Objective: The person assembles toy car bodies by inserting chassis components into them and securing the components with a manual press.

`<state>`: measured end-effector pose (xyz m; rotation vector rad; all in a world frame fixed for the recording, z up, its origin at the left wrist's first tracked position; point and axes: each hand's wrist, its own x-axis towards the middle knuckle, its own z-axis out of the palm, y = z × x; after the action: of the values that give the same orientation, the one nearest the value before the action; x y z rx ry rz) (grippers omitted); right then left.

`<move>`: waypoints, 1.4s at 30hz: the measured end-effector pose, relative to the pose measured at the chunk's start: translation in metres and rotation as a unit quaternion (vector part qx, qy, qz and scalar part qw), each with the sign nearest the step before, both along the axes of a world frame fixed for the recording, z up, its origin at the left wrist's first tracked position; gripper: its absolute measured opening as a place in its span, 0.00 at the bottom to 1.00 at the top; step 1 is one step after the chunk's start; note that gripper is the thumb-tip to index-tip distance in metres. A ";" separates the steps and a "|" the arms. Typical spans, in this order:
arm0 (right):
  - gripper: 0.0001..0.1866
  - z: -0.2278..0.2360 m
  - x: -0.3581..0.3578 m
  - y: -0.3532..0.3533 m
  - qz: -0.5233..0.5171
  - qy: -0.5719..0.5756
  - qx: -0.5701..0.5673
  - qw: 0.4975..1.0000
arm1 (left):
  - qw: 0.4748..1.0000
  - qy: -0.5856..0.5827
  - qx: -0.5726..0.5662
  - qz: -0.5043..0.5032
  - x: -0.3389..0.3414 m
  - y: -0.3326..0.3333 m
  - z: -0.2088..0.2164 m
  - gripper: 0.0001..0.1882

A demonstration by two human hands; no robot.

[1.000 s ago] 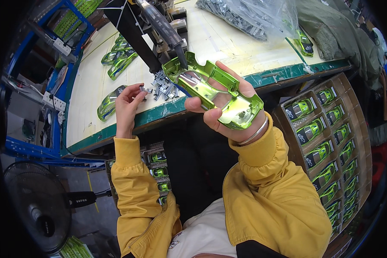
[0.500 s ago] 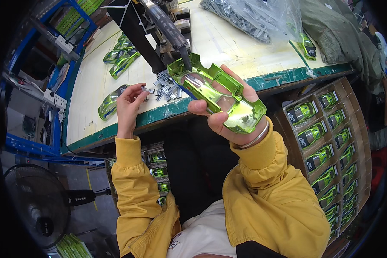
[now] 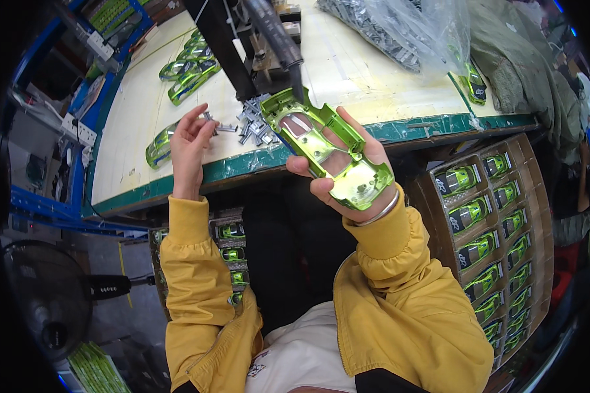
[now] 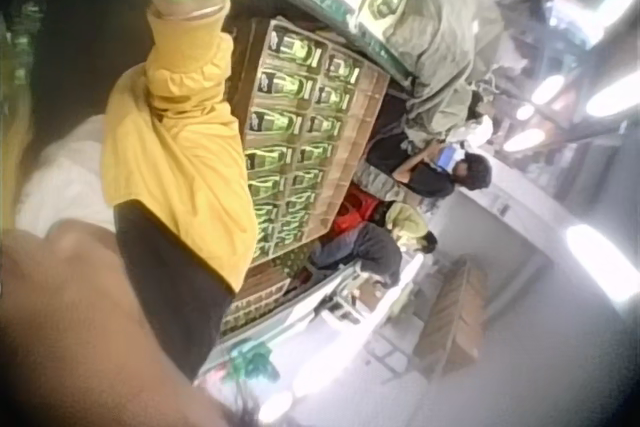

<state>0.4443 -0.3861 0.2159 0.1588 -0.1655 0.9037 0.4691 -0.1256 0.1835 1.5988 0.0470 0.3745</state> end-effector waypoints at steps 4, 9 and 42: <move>0.25 -0.018 -0.007 0.018 0.032 0.027 -0.077 0.996 | 0.988 -0.136 -0.064 0.037 -0.013 0.013 0.005 0.15; 0.29 -0.037 -0.051 0.061 0.003 -0.088 -0.275 0.957 | 0.975 -0.200 -0.061 0.078 -0.107 0.080 0.028 0.15; 0.32 -0.308 -0.352 0.340 0.025 -0.930 -0.325 0.172 | 0.713 0.015 -0.296 0.635 -0.572 0.083 -0.179 0.14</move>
<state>0.0921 -0.0457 -0.0925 -2.0193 -2.0783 0.5766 -0.1030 -0.0427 0.0041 0.6875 1.2258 1.2453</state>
